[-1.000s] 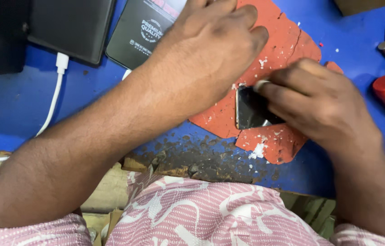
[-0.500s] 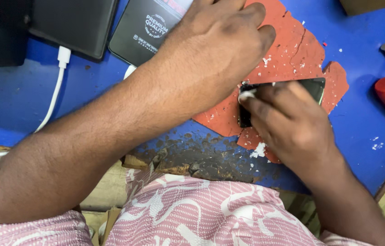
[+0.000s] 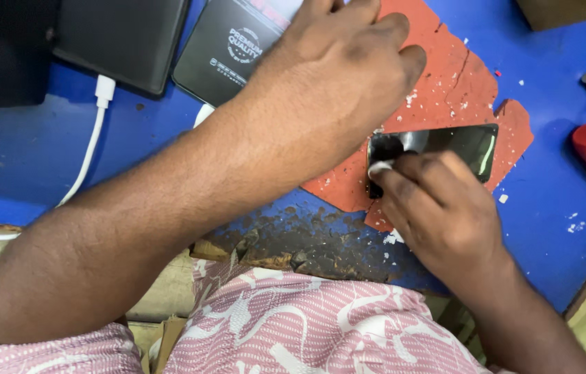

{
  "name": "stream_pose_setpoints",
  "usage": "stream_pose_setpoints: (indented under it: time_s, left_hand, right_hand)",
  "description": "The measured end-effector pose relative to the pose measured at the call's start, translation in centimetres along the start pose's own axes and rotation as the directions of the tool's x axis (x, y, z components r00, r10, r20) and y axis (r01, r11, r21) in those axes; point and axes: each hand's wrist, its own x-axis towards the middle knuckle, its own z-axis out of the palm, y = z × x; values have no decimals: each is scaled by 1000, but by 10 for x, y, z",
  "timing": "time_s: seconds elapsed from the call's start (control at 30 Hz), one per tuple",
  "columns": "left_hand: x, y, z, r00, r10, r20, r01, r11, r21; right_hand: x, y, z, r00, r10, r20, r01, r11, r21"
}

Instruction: The person scrapes a white residue from a black smartphone screen using a small metal tool, then wipes the screen with a white cloth. The person repeatedly wipes the screen surface to remove remaining residue.

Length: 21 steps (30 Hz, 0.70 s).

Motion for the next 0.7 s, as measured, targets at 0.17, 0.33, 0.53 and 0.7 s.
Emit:
stream_pose_setpoints:
  time_s: [0.17,0.33,0.53,0.7]
  left_hand:
    - [-1,0,-2,1000,-7,-20,6,998,-64]
    - [1,-1,-5,1000,-20,3,20,998,-60]
    - [1,0,-5,1000,-12,-1,12,996,-92]
    - [1,-2,-3,1000,-7,-3,7,997,-81]
  right_hand:
    - [4,1,0,997,57,-45,-60,996,-73]
    - [6,-12,-8,1000,28,-8,-29,998,-51]
    - [15,-6,-9,998,-24,-61,19,996,-90]
    - [-4,-2,-6,999,-51,-16,51,999,-17]
